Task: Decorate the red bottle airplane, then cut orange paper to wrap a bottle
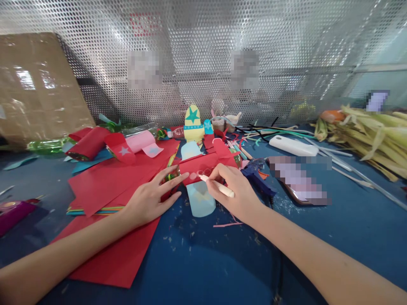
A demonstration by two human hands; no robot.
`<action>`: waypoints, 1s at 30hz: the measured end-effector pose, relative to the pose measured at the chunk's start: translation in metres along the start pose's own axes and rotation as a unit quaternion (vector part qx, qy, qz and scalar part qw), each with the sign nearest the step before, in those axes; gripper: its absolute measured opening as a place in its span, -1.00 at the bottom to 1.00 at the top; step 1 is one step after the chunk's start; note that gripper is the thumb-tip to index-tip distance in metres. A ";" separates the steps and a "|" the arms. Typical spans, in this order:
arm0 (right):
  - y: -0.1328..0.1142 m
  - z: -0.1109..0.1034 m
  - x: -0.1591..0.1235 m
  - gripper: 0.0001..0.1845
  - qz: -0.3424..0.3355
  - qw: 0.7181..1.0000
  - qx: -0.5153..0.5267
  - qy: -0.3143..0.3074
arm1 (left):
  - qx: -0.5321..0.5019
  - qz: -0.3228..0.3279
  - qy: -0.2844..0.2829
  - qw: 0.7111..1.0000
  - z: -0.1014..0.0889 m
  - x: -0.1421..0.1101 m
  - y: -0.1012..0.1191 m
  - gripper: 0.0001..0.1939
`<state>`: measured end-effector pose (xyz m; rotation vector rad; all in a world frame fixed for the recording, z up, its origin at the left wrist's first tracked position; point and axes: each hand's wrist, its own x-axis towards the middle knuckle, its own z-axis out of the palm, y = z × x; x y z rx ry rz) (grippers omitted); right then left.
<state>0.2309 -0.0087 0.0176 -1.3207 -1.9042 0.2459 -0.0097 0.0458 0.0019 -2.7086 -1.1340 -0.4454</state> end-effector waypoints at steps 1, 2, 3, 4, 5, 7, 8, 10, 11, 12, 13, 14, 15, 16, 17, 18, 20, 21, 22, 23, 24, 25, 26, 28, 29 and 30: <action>0.000 0.000 0.000 -0.85 0.002 1.000 -0.001 0.000 | -0.001 0.000 0.000 1.000 0.000 0.000 0.000 -0.51; 0.001 0.000 0.000 -0.84 0.003 1.000 -0.001 0.002 | -0.002 0.000 0.001 1.000 0.000 0.000 0.000 -0.51; 0.002 0.001 0.000 -0.84 0.005 1.000 0.000 0.006 | -0.002 -0.001 0.000 1.000 0.000 0.000 0.000 -0.52; 0.002 0.001 0.000 -0.84 0.006 1.000 0.000 0.011 | -0.003 -0.001 0.000 1.000 0.000 0.000 0.000 -0.52; 0.002 0.001 0.000 -0.84 0.006 1.000 0.002 0.015 | -0.002 -0.002 -0.001 1.000 0.000 0.000 0.000 -0.52; 0.002 0.001 -0.001 -0.85 0.005 1.000 0.004 0.016 | -0.001 -0.003 -0.002 1.000 0.001 0.000 0.000 -0.52; 0.002 0.001 -0.001 -0.85 0.003 1.000 0.005 0.012 | 0.000 -0.004 -0.002 1.000 0.001 0.000 0.000 -0.51; 0.001 0.001 -0.001 -0.85 0.002 1.000 0.004 0.008 | 0.000 -0.004 -0.001 1.000 0.001 0.000 0.000 -0.51; 0.000 0.001 -0.001 -0.85 0.003 1.000 0.002 0.011 | 0.000 -0.003 0.000 1.000 0.001 0.000 -0.001 -0.51; 0.000 0.000 -0.001 -0.84 0.004 1.000 0.001 0.016 | 0.000 -0.002 0.002 1.000 0.001 0.000 -0.001 -0.51; 0.000 0.000 -0.001 -0.84 0.006 1.000 0.000 0.021 | 0.000 -0.001 0.002 1.000 0.002 0.000 -0.001 -0.51; 0.000 0.000 -0.001 -0.84 0.007 1.000 -0.001 0.025 | 0.001 -0.002 0.001 1.000 0.002 0.000 -0.001 -0.50; 0.001 0.000 -0.001 -0.84 0.007 1.000 -0.001 0.024 | 0.001 -0.002 0.000 1.000 0.002 0.000 -0.001 -0.50; 0.001 0.000 -0.001 -0.85 0.006 1.000 -0.001 0.021 | 0.001 -0.002 -0.002 1.000 0.002 0.000 -0.001 -0.51; 0.001 0.000 -0.001 -0.85 0.005 1.000 0.000 0.015 | 0.002 -0.003 -0.002 1.000 0.002 0.000 -0.001 -0.51; 0.000 0.000 -0.002 -0.85 0.004 1.000 -0.001 0.009 | 0.002 -0.004 -0.002 1.000 0.001 0.000 -0.001 -0.52; -0.001 0.001 -0.002 -0.85 0.003 1.000 -0.004 0.009 | 0.004 -0.003 -0.001 1.000 0.001 0.001 -0.001 -0.52; -0.001 0.000 -0.002 -0.85 0.004 1.000 -0.006 0.015 | 0.005 -0.003 0.000 1.000 0.001 0.001 -0.001 -0.52; -0.002 0.000 -0.002 -0.84 0.005 1.000 -0.008 0.023 | 0.005 -0.003 0.001 1.000 0.001 0.001 -0.001 -0.52; -0.002 0.000 -0.002 -0.83 0.006 0.999 -0.010 0.031 | 0.004 -0.002 0.002 1.000 0.001 0.000 -0.001 -0.52; -0.002 0.000 -0.001 -0.83 0.005 0.999 -0.009 0.036 | 0.004 -0.002 0.003 1.000 0.002 0.000 -0.001 -0.51; -0.002 0.000 -0.001 -0.83 0.003 0.999 -0.008 0.036 | 0.003 -0.002 0.004 1.000 0.002 0.000 -0.001 -0.51; -0.002 0.000 -0.001 -0.83 0.000 0.999 -0.006 0.033 | 0.003 -0.002 0.004 1.000 0.002 0.000 -0.001 -0.51; -0.002 -0.001 -0.001 -0.84 -0.007 1.000 -0.005 0.021 | 0.003 -0.006 0.002 1.000 0.002 -0.001 -0.001 -0.52; -0.002 -0.001 -0.001 -0.84 -0.008 1.000 -0.006 0.018 | 0.003 -0.007 0.001 1.000 0.002 -0.001 -0.001 -0.52; -0.002 -0.001 -0.001 -0.84 -0.008 1.000 -0.008 0.018 | 0.003 -0.007 0.000 1.000 0.002 -0.001 -0.001 -0.51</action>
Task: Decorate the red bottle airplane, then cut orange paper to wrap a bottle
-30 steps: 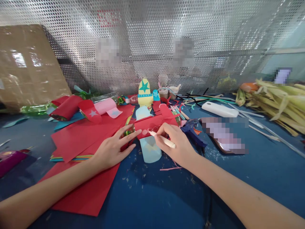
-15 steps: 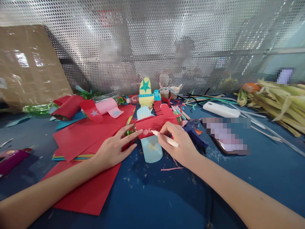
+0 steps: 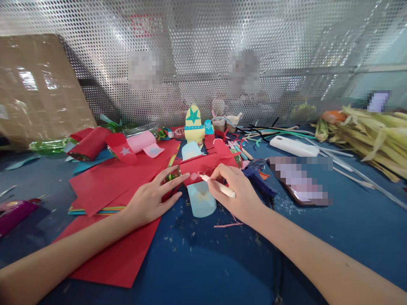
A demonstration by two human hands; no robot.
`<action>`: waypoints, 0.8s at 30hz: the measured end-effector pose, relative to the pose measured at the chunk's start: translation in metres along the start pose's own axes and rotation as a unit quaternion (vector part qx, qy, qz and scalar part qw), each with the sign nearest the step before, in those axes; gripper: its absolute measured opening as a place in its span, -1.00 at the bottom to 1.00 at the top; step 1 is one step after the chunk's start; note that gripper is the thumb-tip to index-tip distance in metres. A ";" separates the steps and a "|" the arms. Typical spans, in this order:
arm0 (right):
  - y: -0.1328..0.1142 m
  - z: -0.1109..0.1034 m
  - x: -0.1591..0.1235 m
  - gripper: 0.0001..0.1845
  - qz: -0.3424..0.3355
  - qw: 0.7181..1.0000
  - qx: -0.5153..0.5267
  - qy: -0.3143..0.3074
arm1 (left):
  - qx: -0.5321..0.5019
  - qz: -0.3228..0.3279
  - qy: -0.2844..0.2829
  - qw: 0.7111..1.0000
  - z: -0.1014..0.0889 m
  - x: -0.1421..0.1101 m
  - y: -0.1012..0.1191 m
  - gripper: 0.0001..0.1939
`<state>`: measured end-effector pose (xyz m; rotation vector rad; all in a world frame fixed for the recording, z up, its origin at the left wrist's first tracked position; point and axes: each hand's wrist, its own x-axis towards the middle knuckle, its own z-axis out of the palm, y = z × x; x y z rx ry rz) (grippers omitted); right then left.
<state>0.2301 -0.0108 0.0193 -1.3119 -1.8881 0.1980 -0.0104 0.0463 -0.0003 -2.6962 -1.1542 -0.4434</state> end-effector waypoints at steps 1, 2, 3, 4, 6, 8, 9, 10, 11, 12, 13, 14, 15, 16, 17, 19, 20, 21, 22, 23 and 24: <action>0.000 0.000 0.000 -0.84 0.003 1.000 -0.002 0.005 | 0.000 0.000 0.000 1.000 0.000 0.000 0.000 -0.51; -0.001 0.000 0.000 -0.84 0.007 1.000 -0.003 0.012 | 0.000 0.001 -0.001 1.000 0.000 0.000 0.000 -0.51; -0.001 0.000 0.000 -0.84 0.012 1.000 -0.004 0.020 | 0.000 0.002 -0.001 1.000 0.000 0.000 0.000 -0.51; -0.001 -0.001 0.000 -0.84 0.014 1.000 -0.005 0.025 | 0.000 0.002 -0.001 1.000 0.000 0.000 0.000 -0.51; -0.001 0.000 0.001 -0.84 0.014 1.000 -0.005 0.022 | 0.002 0.001 -0.002 1.000 0.000 0.000 0.000 -0.51; -0.001 0.000 0.001 -0.84 0.010 1.000 -0.004 0.009 | 0.003 -0.001 -0.003 1.000 -0.001 0.000 0.000 -0.51; -0.002 0.000 0.001 -0.83 0.009 1.000 -0.005 0.006 | 0.003 -0.001 -0.002 1.000 -0.001 0.001 0.001 -0.51; -0.002 0.000 0.001 -0.83 0.011 1.000 -0.007 0.008 | 0.002 -0.001 -0.001 1.000 -0.001 0.001 0.001 -0.51; -0.001 0.000 0.001 -0.84 0.015 1.000 -0.010 0.012 | 0.000 0.000 -0.001 1.000 -0.001 0.001 0.001 -0.51; -0.001 0.000 0.000 -0.84 0.019 1.000 -0.012 0.019 | -0.001 0.002 -0.002 1.000 -0.002 0.001 0.001 -0.51; -0.001 0.000 0.000 -0.84 0.022 0.999 -0.012 0.025 | -0.002 0.002 -0.003 1.000 -0.002 0.001 0.001 -0.51; -0.001 0.000 0.000 -0.84 0.021 0.999 -0.011 0.028 | -0.002 0.002 -0.004 1.000 -0.002 0.001 0.001 -0.51; -0.001 0.000 0.001 -0.84 0.018 0.999 -0.010 0.027 | -0.001 0.002 -0.005 1.000 -0.002 0.001 0.001 -0.51; -0.001 0.000 0.001 -0.84 0.013 1.000 -0.009 0.023 | -0.001 0.001 -0.006 1.000 -0.002 0.001 0.001 -0.51; -0.001 0.000 0.001 -0.83 0.008 1.000 -0.009 0.019 | -0.001 0.000 -0.006 1.000 -0.002 0.001 0.001 -0.51; -0.002 -0.001 0.001 -0.83 0.005 1.000 -0.012 0.015 | -0.001 -0.001 -0.007 1.000 -0.002 0.001 0.001 -0.51; -0.002 -0.001 0.002 -0.83 0.009 1.000 -0.013 0.019 | -0.002 -0.001 -0.006 1.000 -0.002 0.001 0.001 -0.51; -0.002 -0.001 0.002 -0.83 0.015 1.000 -0.013 0.024 | -0.002 0.000 -0.006 1.000 -0.002 0.001 0.001 -0.52; -0.002 -0.002 0.002 -0.83 0.019 0.999 -0.011 0.029 | -0.003 0.000 -0.005 1.000 -0.002 0.001 0.001 -0.52; -0.002 -0.002 0.002 -0.83 0.021 0.999 -0.009 0.032 | -0.003 0.001 -0.005 1.000 -0.002 0.001 0.001 -0.52; -0.002 -0.002 0.001 -0.83 0.020 0.999 -0.007 0.032 | -0.003 0.002 -0.005 1.000 -0.002 0.001 0.001 -0.53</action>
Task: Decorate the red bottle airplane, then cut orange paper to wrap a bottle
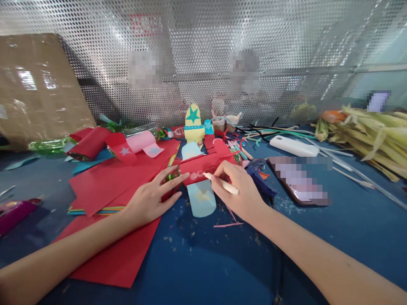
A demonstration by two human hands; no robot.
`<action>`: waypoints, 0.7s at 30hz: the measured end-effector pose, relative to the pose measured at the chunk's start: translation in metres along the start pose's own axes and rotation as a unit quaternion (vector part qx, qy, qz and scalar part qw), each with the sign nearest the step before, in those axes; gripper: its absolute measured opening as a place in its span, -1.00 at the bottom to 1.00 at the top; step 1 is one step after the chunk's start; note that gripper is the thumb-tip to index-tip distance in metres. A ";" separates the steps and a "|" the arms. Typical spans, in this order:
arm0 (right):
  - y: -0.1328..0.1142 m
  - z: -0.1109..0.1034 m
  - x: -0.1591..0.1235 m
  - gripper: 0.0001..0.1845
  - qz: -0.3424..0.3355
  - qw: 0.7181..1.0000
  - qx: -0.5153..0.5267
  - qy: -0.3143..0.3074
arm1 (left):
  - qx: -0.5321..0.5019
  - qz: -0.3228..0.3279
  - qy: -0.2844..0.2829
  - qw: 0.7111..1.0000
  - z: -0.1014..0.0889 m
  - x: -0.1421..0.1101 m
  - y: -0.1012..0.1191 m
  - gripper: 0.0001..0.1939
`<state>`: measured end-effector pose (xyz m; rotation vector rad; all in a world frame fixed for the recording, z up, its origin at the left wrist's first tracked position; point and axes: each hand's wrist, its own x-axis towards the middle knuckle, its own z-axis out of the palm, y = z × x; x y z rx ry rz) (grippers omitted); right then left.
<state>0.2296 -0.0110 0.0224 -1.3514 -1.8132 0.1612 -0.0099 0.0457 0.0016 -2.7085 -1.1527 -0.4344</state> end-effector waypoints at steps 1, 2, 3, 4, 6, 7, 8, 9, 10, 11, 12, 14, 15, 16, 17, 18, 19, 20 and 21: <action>0.000 0.000 0.000 -0.83 -0.003 1.000 0.002 -0.002 | 0.000 0.000 0.000 1.000 0.000 0.000 0.000 -0.53; 0.000 0.000 0.000 -0.82 -0.007 1.000 0.002 -0.005 | 0.000 0.001 0.000 1.000 0.000 0.000 0.000 -0.53; 0.000 0.000 0.000 -0.82 -0.008 1.000 0.002 -0.007 | 0.001 0.001 0.001 1.000 0.000 0.000 0.000 -0.52; 0.000 0.000 0.000 -0.82 -0.006 1.000 0.003 -0.007 | 0.002 0.002 0.002 1.000 0.000 0.000 0.000 -0.53; 0.000 -0.001 0.001 -0.83 0.002 1.000 0.005 -0.001 | 0.004 0.004 0.005 1.000 0.000 0.000 0.000 -0.53; 0.000 -0.001 0.001 -0.83 0.005 1.000 0.007 0.003 | 0.004 0.005 0.006 1.000 0.000 0.000 0.000 -0.53; -0.001 -0.001 0.001 -0.83 0.006 1.000 0.008 0.005 | 0.004 0.006 0.007 1.000 -0.001 0.000 0.000 -0.53; -0.001 -0.001 0.001 -0.83 0.007 1.000 0.008 0.006 | 0.004 0.006 0.008 1.000 -0.001 0.000 0.000 -0.53; -0.001 -0.001 0.002 -0.83 0.006 1.000 0.008 0.004 | 0.004 0.006 0.007 1.000 -0.001 0.000 0.000 -0.54; -0.001 -0.001 0.002 -0.83 0.006 1.000 0.008 0.001 | 0.004 0.006 0.006 1.000 -0.001 0.000 0.000 -0.54; -0.001 -0.001 0.001 -0.83 0.006 1.000 0.007 -0.002 | 0.003 0.005 0.005 1.000 -0.001 0.000 0.000 -0.54; 0.000 0.000 0.001 -0.83 0.008 1.000 0.005 -0.006 | 0.004 0.005 0.004 1.000 0.000 0.000 0.000 -0.53; 0.000 0.000 0.001 -0.83 0.009 1.000 0.005 -0.007 | 0.003 0.005 0.005 1.000 0.000 0.000 0.000 -0.53; 0.000 0.000 0.000 -0.83 0.011 1.000 0.006 -0.006 | 0.003 0.005 0.006 1.000 0.001 0.000 -0.001 -0.52; 0.000 0.000 0.000 -0.84 0.012 1.000 0.007 -0.003 | 0.004 0.006 0.007 1.000 0.001 0.000 -0.001 -0.52; -0.001 0.000 0.000 -0.84 0.012 1.000 0.009 0.000 | 0.004 0.006 0.008 1.000 0.001 0.000 -0.001 -0.51; -0.001 0.000 0.000 -0.84 0.012 1.000 0.010 0.002 | 0.003 0.006 0.007 1.000 0.001 0.000 -0.001 -0.51; -0.001 0.000 0.001 -0.83 0.010 1.000 0.011 0.001 | 0.002 0.005 0.006 1.000 0.001 0.000 -0.001 -0.51; 0.000 0.000 0.001 -0.83 0.008 1.000 0.011 0.000 | 0.002 0.004 0.005 1.000 0.001 0.000 -0.001 -0.51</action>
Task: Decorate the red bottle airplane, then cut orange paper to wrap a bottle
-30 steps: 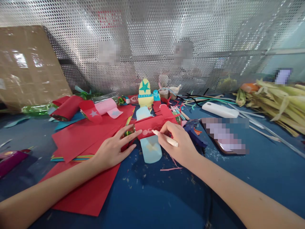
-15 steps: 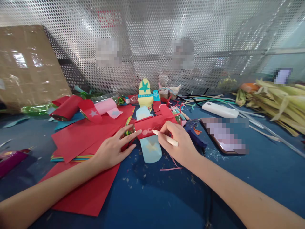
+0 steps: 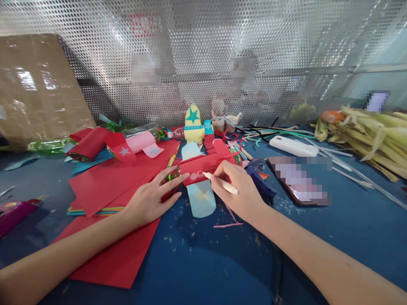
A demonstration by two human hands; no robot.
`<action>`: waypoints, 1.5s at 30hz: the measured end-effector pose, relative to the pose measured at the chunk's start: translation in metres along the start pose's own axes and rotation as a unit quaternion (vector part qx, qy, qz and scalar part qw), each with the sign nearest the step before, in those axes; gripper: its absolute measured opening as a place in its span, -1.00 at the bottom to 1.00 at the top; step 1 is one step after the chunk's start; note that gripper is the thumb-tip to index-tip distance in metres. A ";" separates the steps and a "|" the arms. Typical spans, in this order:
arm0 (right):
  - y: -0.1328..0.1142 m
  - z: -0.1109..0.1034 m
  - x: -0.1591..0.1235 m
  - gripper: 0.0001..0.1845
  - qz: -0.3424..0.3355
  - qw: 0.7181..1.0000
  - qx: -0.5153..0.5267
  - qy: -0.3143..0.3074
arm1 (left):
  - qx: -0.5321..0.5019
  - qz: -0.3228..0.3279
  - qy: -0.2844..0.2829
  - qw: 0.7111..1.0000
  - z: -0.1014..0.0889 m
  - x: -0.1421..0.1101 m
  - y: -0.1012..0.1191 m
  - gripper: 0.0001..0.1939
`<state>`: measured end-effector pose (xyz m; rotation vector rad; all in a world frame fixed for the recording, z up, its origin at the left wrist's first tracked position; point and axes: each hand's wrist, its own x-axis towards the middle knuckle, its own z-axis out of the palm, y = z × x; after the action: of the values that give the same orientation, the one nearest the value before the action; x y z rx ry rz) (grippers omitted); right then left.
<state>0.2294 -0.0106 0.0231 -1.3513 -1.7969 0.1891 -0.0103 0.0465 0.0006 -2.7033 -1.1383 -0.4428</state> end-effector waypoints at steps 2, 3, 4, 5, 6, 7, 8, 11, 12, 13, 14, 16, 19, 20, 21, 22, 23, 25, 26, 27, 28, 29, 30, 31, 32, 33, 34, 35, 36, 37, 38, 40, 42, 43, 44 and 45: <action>0.001 0.000 0.000 -0.82 -0.003 1.000 -0.003 -0.004 | 0.001 -0.002 -0.004 1.000 -0.001 0.000 0.000 -0.52; 0.001 0.001 0.000 -0.83 -0.004 1.000 -0.004 -0.004 | 0.002 -0.003 -0.004 1.000 -0.001 0.000 0.001 -0.52; 0.002 0.001 0.000 -0.84 -0.004 1.000 -0.004 -0.003 | 0.002 -0.004 -0.006 1.000 -0.002 0.000 0.001 -0.52; 0.002 0.001 0.000 -0.84 -0.003 1.000 -0.003 -0.001 | 0.003 -0.004 -0.006 1.000 -0.002 0.000 0.001 -0.52; 0.002 0.001 0.000 -0.84 -0.002 1.000 -0.002 -0.001 | 0.003 -0.004 -0.007 1.000 -0.002 0.000 0.001 -0.52; 0.003 0.001 0.000 -0.84 -0.002 1.000 -0.002 -0.003 | 0.003 -0.004 -0.007 1.000 -0.002 0.000 0.001 -0.52; 0.002 0.001 -0.001 -0.84 -0.001 1.000 -0.002 -0.005 | 0.003 -0.005 -0.006 1.000 -0.002 0.000 0.001 -0.52; 0.002 0.001 -0.001 -0.85 0.004 1.000 -0.006 -0.004 | -0.001 -0.005 -0.004 1.000 -0.002 0.000 0.001 -0.51; 0.001 0.000 -0.001 -0.85 0.005 1.000 -0.007 -0.003 | -0.003 -0.004 -0.004 1.000 -0.002 0.000 0.001 -0.51; 0.001 0.000 0.000 -0.85 0.004 1.000 -0.007 -0.002 | -0.004 -0.003 -0.004 1.000 -0.002 0.000 0.001 -0.51; 0.001 0.000 0.000 -0.84 0.001 1.000 -0.007 -0.003 | -0.005 -0.002 -0.002 1.000 -0.002 0.000 0.001 -0.51; 0.001 0.000 0.000 -0.83 -0.009 1.000 -0.008 -0.008 | -0.004 0.000 0.002 1.000 -0.001 0.000 0.001 -0.51; 0.002 0.001 0.000 -0.82 -0.021 1.000 -0.009 -0.008 | -0.004 0.004 0.008 1.000 -0.001 0.000 0.000 -0.51; 0.002 0.001 0.000 -0.82 -0.023 1.000 -0.008 -0.007 | -0.004 0.005 0.009 1.000 0.000 0.000 0.000 -0.51; 0.002 0.001 0.000 -0.82 -0.024 1.000 -0.008 -0.008 | -0.004 0.005 0.008 1.000 0.000 0.000 0.000 -0.51; 0.003 0.002 -0.001 -0.82 -0.023 1.000 -0.006 -0.011 | -0.003 0.005 0.007 1.000 0.000 0.000 0.000 -0.51; 0.003 0.002 -0.001 -0.82 -0.023 1.000 -0.003 -0.017 | -0.002 0.004 0.005 1.000 0.000 0.000 0.000 -0.51; 0.004 0.001 -0.001 -0.82 -0.023 0.999 0.006 -0.034 | -0.001 0.001 0.001 1.000 -0.001 0.000 0.000 -0.52; 0.003 0.001 -0.002 -0.83 -0.023 0.999 0.010 -0.041 | 0.000 0.001 0.000 1.000 -0.001 0.000 0.000 -0.52; 0.003 0.001 -0.001 -0.83 -0.023 0.999 0.014 -0.046 | -0.001 0.001 0.000 1.000 -0.001 0.000 0.000 -0.52; 0.003 0.001 -0.001 -0.84 -0.023 0.998 0.016 -0.048 | -0.001 0.000 0.000 1.000 -0.001 0.000 0.001 -0.52; 0.002 0.001 -0.001 -0.85 -0.023 0.998 0.017 -0.049 | -0.001 0.000 0.000 1.000 -0.002 0.000 0.001 -0.52; 0.002 0.001 -0.001 -0.85 -0.022 0.998 0.017 -0.049 | 0.000 0.000 0.001 1.000 -0.001 0.000 0.001 -0.52; 0.003 0.001 -0.001 -0.85 -0.022 0.998 0.017 -0.049 | 0.000 0.000 0.002 1.000 -0.001 0.000 0.001 -0.52; 0.003 0.002 -0.001 -0.85 -0.022 0.998 0.016 -0.048 | 0.001 0.001 0.003 1.000 -0.001 0.000 0.001 -0.52; 0.004 0.002 -0.001 -0.84 -0.023 0.999 0.015 -0.046 | 0.001 0.001 0.004 1.000 -0.001 0.000 0.000 -0.52; 0.004 0.002 -0.001 -0.84 -0.024 0.999 0.014 -0.043 | 0.001 0.001 0.005 1.000 -0.001 0.000 0.000 -0.52; 0.005 0.003 -0.001 -0.84 -0.025 0.999 0.013 -0.039 | 0.001 0.001 0.005 1.000 -0.001 0.000 0.000 -0.52; 0.005 0.003 -0.001 -0.85 -0.027 0.999 0.011 -0.037 | 0.000 0.001 0.005 1.000 0.000 0.000 0.000 -0.51; 0.006 0.003 -0.001 -0.86 -0.028 0.999 0.011 -0.038 | 0.000 0.001 0.005 1.000 0.000 0.000 0.000 -0.51; 0.006 0.003 -0.001 -0.86 -0.029 0.999 0.011 -0.040 | -0.002 0.002 0.005 1.000 0.000 0.000 0.000 -0.51; 0.005 0.003 -0.001 -0.86 -0.030 0.998 0.015 -0.046 | -0.004 0.004 0.004 1.000 0.000 0.001 0.000 -0.51; 0.005 0.002 -0.001 -0.85 -0.029 0.998 0.018 -0.046 | -0.004 0.002 0.003 1.000 0.000 0.001 0.000 -0.51; 0.005 0.002 -0.001 -0.84 -0.029 0.998 0.018 -0.044 | -0.003 0.001 0.002 1.000 0.000 0.000 0.000 -0.51; 0.005 0.002 -0.001 -0.85 -0.029 0.999 0.017 -0.042 | -0.003 0.000 0.001 1.000 0.000 0.000 0.000 -0.51; 0.005 0.002 -0.001 -0.85 -0.029 0.999 0.016 -0.041 | -0.003 -0.001 0.002 1.000 -0.001 0.000 0.000 -0.51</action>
<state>0.2312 -0.0088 0.0184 -1.2843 -1.8909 0.2451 -0.0105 0.0468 0.0012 -2.7063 -1.1403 -0.4525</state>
